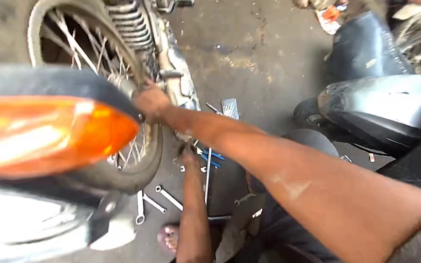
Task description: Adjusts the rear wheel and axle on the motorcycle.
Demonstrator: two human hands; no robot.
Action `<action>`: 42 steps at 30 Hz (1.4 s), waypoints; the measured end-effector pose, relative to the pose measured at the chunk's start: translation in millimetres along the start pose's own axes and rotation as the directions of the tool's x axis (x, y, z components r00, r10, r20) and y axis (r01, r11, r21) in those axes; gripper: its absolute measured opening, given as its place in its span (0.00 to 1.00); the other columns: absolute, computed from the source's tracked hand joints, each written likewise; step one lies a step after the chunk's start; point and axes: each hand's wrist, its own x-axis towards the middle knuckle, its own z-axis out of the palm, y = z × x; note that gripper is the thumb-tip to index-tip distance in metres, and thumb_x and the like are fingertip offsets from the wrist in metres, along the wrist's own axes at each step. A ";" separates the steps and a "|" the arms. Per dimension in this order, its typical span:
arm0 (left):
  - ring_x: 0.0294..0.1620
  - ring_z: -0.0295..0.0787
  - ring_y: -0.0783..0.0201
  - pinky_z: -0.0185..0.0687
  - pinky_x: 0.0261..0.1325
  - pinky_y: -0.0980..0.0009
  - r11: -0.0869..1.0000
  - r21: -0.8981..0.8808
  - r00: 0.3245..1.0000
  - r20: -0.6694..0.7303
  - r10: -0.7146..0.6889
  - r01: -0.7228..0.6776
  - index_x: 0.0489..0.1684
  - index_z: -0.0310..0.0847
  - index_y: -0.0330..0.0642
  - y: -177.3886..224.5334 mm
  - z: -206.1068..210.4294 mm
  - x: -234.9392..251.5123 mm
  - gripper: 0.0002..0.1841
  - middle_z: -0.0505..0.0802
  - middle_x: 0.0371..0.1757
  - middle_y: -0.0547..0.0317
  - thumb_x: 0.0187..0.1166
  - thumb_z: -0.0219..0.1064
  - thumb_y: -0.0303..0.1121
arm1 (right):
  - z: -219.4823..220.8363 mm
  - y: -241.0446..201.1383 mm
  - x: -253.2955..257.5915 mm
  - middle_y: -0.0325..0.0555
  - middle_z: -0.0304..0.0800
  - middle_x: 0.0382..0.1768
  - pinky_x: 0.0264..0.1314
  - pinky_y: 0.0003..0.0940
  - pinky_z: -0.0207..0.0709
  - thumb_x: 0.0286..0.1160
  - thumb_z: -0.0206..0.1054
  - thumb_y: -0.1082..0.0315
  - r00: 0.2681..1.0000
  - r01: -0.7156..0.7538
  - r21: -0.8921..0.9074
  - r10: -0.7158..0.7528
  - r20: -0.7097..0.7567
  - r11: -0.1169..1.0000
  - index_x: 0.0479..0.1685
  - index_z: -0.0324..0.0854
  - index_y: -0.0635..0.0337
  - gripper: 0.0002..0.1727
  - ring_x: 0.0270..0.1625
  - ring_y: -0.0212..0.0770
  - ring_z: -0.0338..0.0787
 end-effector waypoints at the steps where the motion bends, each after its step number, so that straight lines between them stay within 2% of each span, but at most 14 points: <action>1: 0.40 0.83 0.67 0.84 0.47 0.68 0.991 -0.128 0.999 0.012 0.049 -0.047 0.65 0.74 0.34 -12.7 -10.1 22.1 0.16 0.85 0.46 0.55 0.89 0.58 0.36 | -1.2 -2.2 -0.2 0.46 0.88 0.68 0.96 0.58 0.37 0.59 0.80 0.55 1.000 0.002 -0.012 -0.002 0.009 1.000 0.67 0.85 0.54 0.31 0.77 0.50 0.79; 3: 0.43 0.83 0.69 0.83 0.51 0.68 0.955 -0.294 0.999 0.022 -0.036 0.041 0.67 0.74 0.42 12.8 -14.1 36.4 0.15 0.85 0.48 0.61 0.91 0.57 0.39 | -3.6 -1.5 -9.1 0.47 0.87 0.69 0.96 0.59 0.36 0.62 0.79 0.52 1.000 0.008 -0.041 -0.007 0.013 0.999 0.67 0.85 0.53 0.31 0.78 0.50 0.79; 6: 0.42 0.86 0.66 0.85 0.48 0.66 0.933 -0.353 0.996 -0.027 -0.083 0.068 0.65 0.75 0.42 53.3 -11.2 47.2 0.14 0.87 0.47 0.58 0.89 0.58 0.36 | -15.5 -7.7 -18.4 0.49 0.86 0.70 0.94 0.60 0.41 0.63 0.78 0.55 1.000 -0.009 -0.071 0.010 0.008 0.997 0.67 0.86 0.53 0.29 0.79 0.53 0.77; 8: 0.43 0.85 0.65 0.84 0.51 0.64 0.930 -0.362 0.998 -0.009 -0.067 0.059 0.65 0.75 0.43 58.3 -8.6 54.8 0.14 0.87 0.48 0.57 0.89 0.58 0.38 | -21.7 -10.2 -22.7 0.49 0.85 0.71 0.94 0.60 0.42 0.62 0.79 0.54 0.999 -0.015 -0.074 0.017 0.035 0.997 0.68 0.85 0.54 0.30 0.80 0.53 0.76; 10: 0.39 0.85 0.66 0.85 0.46 0.65 0.931 -0.364 0.999 -0.007 -0.044 0.039 0.59 0.77 0.44 62.3 -3.1 59.4 0.11 0.87 0.43 0.59 0.88 0.59 0.38 | -26.1 -9.9 -21.6 0.49 0.84 0.73 0.95 0.59 0.40 0.61 0.79 0.54 0.997 -0.028 -0.063 0.032 0.067 0.998 0.70 0.84 0.55 0.32 0.81 0.53 0.75; 11: 0.41 0.85 0.66 0.85 0.48 0.65 0.927 -0.372 0.999 0.004 -0.038 0.037 0.61 0.76 0.44 64.1 -1.9 59.3 0.12 0.87 0.44 0.59 0.88 0.58 0.38 | -28.2 -9.6 -21.9 0.49 0.84 0.73 0.95 0.58 0.39 0.62 0.80 0.55 0.996 -0.034 -0.048 0.038 0.082 0.998 0.70 0.83 0.56 0.33 0.81 0.53 0.75; 16: 0.41 0.84 0.63 0.85 0.50 0.62 0.864 -0.502 0.998 -0.019 -0.066 0.047 0.58 0.74 0.43 63.5 -1.0 56.7 0.10 0.85 0.43 0.57 0.90 0.54 0.37 | -36.6 -11.0 -28.7 0.50 0.83 0.74 0.96 0.56 0.37 0.63 0.80 0.57 0.993 -0.033 -0.018 0.034 0.112 0.999 0.72 0.82 0.58 0.33 0.82 0.53 0.74; 20: 0.53 0.87 0.61 0.84 0.62 0.60 0.761 -0.644 0.996 0.056 -0.063 0.084 0.61 0.73 0.43 58.1 -4.2 56.5 0.12 0.87 0.51 0.56 0.90 0.52 0.37 | -46.1 -13.4 -38.1 0.50 0.85 0.72 0.95 0.56 0.41 0.66 0.78 0.58 0.992 -0.029 -0.038 0.034 0.121 0.999 0.71 0.82 0.58 0.31 0.79 0.53 0.78; 22: 0.50 0.87 0.63 0.84 0.60 0.62 0.754 -0.652 0.997 0.065 -0.043 0.076 0.57 0.74 0.45 58.3 -4.5 55.0 0.10 0.87 0.48 0.58 0.90 0.53 0.37 | -65.2 -18.5 -50.0 0.47 0.85 0.72 0.94 0.58 0.45 0.71 0.76 0.59 0.985 -0.019 -0.105 0.036 0.168 0.994 0.70 0.82 0.57 0.27 0.78 0.51 0.79; 26: 0.48 0.86 0.66 0.85 0.56 0.66 0.779 -0.622 0.997 0.034 -0.071 0.077 0.59 0.74 0.46 61.8 -3.8 49.5 0.10 0.86 0.48 0.59 0.91 0.54 0.38 | -72.3 -19.0 -54.6 0.50 0.83 0.75 0.94 0.61 0.43 0.73 0.75 0.62 0.980 -0.024 -0.090 0.041 0.194 0.996 0.71 0.81 0.58 0.26 0.84 0.54 0.73; 29: 0.47 0.86 0.66 0.85 0.55 0.67 0.729 -0.679 0.996 0.037 -0.086 0.088 0.55 0.73 0.47 67.4 -1.9 47.6 0.07 0.85 0.46 0.60 0.91 0.53 0.37 | -70.5 -19.6 -52.7 0.49 0.82 0.75 0.94 0.61 0.44 0.72 0.76 0.60 0.978 -0.021 -0.114 0.044 0.205 0.993 0.72 0.80 0.57 0.28 0.85 0.54 0.70; 33: 0.51 0.85 0.64 0.83 0.60 0.66 0.682 -0.728 0.997 0.026 -0.072 0.069 0.59 0.72 0.46 68.3 1.2 48.0 0.08 0.85 0.50 0.59 0.91 0.52 0.34 | -97.9 -28.8 -88.8 0.54 0.83 0.74 0.94 0.57 0.45 0.72 0.75 0.66 0.986 -0.050 0.000 0.049 0.162 0.999 0.69 0.82 0.63 0.24 0.85 0.56 0.71; 35: 0.52 0.85 0.64 0.83 0.61 0.64 0.680 -0.731 0.998 0.007 -0.065 0.049 0.60 0.72 0.46 66.8 3.1 50.6 0.08 0.85 0.50 0.58 0.90 0.53 0.34 | -134.3 -39.4 -116.0 0.61 0.79 0.77 0.93 0.53 0.44 0.80 0.69 0.72 0.961 -0.092 0.063 0.072 0.268 0.994 0.73 0.78 0.69 0.23 0.86 0.59 0.70; 42: 0.61 0.84 0.61 0.81 0.66 0.58 0.690 -0.723 1.000 -0.028 0.012 -0.029 0.69 0.70 0.45 55.1 9.6 54.8 0.14 0.85 0.60 0.56 0.92 0.50 0.36 | -132.7 -37.2 -119.0 0.63 0.79 0.76 0.93 0.52 0.44 0.79 0.69 0.73 0.973 -0.076 0.103 0.051 0.226 0.992 0.72 0.79 0.71 0.23 0.85 0.61 0.70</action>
